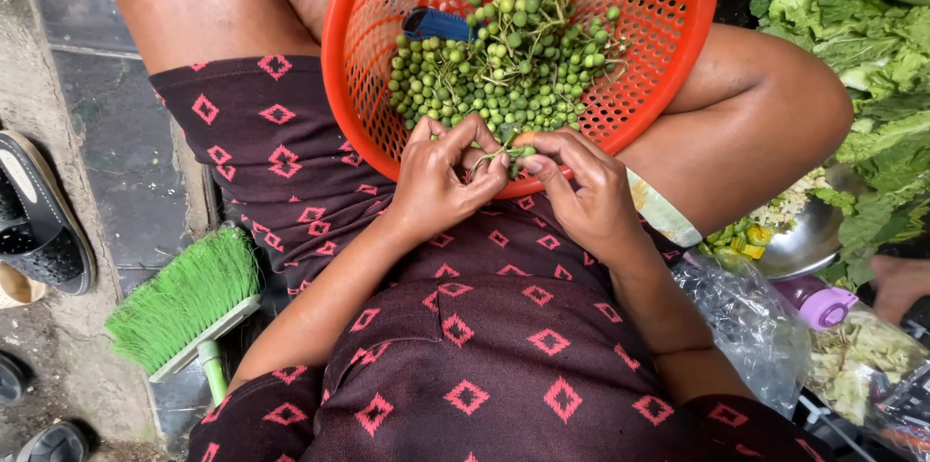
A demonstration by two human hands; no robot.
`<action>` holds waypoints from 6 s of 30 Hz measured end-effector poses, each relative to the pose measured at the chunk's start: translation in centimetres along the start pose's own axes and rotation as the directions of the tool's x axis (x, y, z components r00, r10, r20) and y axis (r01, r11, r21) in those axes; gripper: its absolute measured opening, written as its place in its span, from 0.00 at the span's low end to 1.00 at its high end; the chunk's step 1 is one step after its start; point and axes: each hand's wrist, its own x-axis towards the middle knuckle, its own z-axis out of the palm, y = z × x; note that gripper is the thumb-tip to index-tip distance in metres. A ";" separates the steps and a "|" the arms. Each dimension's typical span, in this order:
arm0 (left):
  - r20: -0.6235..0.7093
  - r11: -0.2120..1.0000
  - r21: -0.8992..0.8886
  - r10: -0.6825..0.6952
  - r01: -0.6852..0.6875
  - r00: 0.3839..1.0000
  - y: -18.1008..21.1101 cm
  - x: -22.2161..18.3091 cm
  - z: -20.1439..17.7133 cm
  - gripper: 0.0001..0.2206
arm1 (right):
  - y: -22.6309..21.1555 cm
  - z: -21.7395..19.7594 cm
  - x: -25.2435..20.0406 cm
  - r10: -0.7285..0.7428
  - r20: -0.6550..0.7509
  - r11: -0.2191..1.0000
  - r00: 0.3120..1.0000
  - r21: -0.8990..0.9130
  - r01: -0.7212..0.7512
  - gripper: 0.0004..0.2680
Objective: Plucking small green vegetables from their stems and collecting them in a red plastic basket while sitting on the floor.
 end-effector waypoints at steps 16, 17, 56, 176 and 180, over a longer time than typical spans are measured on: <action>0.147 0.705 -0.687 -0.105 0.178 0.984 -1.4 0.8 1.5 0.01 | 6.3 0.9 1.2 0.207 -0.054 0.952 0.977 0.241 -0.188 0.07; 0.122 0.713 -0.681 -0.116 0.168 0.986 -1.5 0.9 1.0 0.02 | 6.5 0.6 1.0 0.265 0.080 0.879 0.961 0.391 -0.275 0.08; 0.351 0.581 -0.764 0.008 0.282 0.936 -1.8 -2.7 0.4 0.03 | 0.0 -3.0 0.9 -0.037 0.321 0.998 0.946 -0.033 0.050 0.13; 0.481 0.943 0.306 -0.273 0.133 0.833 -3.1 -4.9 -3.3 0.09 | 7.4 10.3 6.9 -0.226 0.371 0.590 0.901 -0.683 0.430 0.03; 0.464 0.940 0.303 -0.287 0.155 0.838 -3.2 -4.8 -2.9 0.09 | 6.1 7.5 6.5 -0.087 0.441 0.890 0.893 -0.369 0.269 0.09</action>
